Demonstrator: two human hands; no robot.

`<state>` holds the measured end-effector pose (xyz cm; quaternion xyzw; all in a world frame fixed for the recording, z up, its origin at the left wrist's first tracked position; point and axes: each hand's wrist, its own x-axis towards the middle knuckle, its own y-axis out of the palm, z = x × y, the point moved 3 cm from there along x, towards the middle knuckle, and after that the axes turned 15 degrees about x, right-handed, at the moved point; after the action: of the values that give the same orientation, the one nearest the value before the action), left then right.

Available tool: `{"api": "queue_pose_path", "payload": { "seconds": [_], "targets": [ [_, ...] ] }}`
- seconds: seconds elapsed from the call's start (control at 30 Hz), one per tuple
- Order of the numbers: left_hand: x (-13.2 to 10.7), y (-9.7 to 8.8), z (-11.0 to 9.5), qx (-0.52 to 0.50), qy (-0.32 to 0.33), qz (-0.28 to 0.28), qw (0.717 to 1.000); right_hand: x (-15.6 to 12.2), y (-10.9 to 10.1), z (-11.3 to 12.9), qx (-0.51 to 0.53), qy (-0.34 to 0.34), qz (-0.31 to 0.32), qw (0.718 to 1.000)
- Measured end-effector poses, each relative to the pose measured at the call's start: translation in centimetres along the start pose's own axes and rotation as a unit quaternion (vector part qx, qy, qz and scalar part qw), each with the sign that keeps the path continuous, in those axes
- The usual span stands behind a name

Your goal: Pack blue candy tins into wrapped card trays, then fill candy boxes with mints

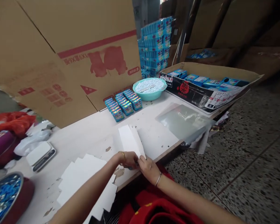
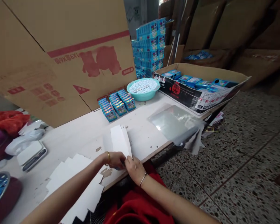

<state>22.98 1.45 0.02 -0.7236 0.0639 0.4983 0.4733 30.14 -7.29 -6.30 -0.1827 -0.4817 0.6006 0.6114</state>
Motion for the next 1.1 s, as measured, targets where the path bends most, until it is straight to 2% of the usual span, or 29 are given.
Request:
{"api": "queue_pose_path", "payload": {
  "seconds": [0.07, 0.13, 0.2, 0.27, 0.33, 0.4, 0.47, 0.53, 0.6, 0.67, 0.7, 0.77, 0.83, 0.9, 1.0, 1.03, 1.1],
  "targets": [
    [-0.1, 0.1, -0.1, 0.001, 0.010, 0.014, 1.000, 0.2, -0.5, -0.2, 0.011, 0.007, 0.041, 0.999],
    [-1.0, 0.1, 0.0, 0.012, 0.027, -0.009, 1.000, 0.6, -1.7, -0.9, 0.026, -0.007, 0.094, 0.995],
    [-2.5, -0.1, 0.6, 0.024, 0.059, -0.086, 0.994, 1.0, -3.3, -2.3, 0.039, -0.040, 0.150, 0.987],
    [-4.1, -0.5, 1.9, 0.043, 0.080, -0.192, 0.977, 1.4, -5.3, -4.4, 0.051, -0.084, 0.193, 0.976],
    [-5.0, -0.6, 3.4, 0.066, 0.074, -0.252, 0.963, 1.7, -7.0, -6.8, 0.064, -0.125, 0.216, 0.966],
    [-4.7, -0.4, 4.2, 0.068, 0.078, -0.251, 0.962, 2.3, -8.2, -9.2, 0.074, -0.156, 0.226, 0.959],
    [-3.5, -0.4, 4.5, 0.028, 0.103, -0.228, 0.968, 3.5, -8.7, -10.9, 0.076, -0.177, 0.219, 0.956],
    [-1.7, -0.5, 4.7, -0.052, 0.123, -0.195, 0.972, 4.9, -9.1, -11.6, 0.091, -0.185, 0.175, 0.963],
    [0.2, -0.8, 5.1, -0.137, 0.116, -0.163, 0.970, 5.7, -9.5, -10.9, 0.126, -0.163, 0.093, 0.974],
    [1.8, -1.0, 5.8, -0.187, 0.091, -0.162, 0.965, 5.4, -9.4, -9.2, 0.152, -0.129, 0.024, 0.980],
    [2.4, -1.2, 6.0, -0.194, 0.081, -0.174, 0.962, 4.9, -8.8, -8.0, 0.150, -0.118, 0.012, 0.982],
    [3.2, -1.2, 6.3, -0.189, 0.074, -0.202, 0.958, 3.5, -6.9, -5.8, 0.102, -0.118, 0.027, 0.987],
    [3.1, -0.7, 6.2, -0.176, 0.080, -0.226, 0.955, 2.4, -4.7, -4.6, 0.041, -0.114, 0.028, 0.992],
    [2.1, 0.1, 5.9, -0.111, 0.081, -0.289, 0.947, 2.0, -3.1, -4.4, -0.005, -0.097, 0.011, 0.995],
    [0.1, 1.7, 4.9, 0.054, 0.048, -0.387, 0.919, 2.5, -2.3, -4.7, -0.043, -0.065, 0.004, 0.997],
    [-0.3, 2.2, 4.6, 0.097, 0.030, -0.393, 0.914, 2.8, -2.4, -4.8, -0.050, -0.054, 0.014, 0.997],
    [-0.5, 3.1, 4.1, 0.130, -0.002, -0.368, 0.921, 3.3, -2.5, -4.8, -0.059, -0.031, 0.048, 0.997]
  ]
}}
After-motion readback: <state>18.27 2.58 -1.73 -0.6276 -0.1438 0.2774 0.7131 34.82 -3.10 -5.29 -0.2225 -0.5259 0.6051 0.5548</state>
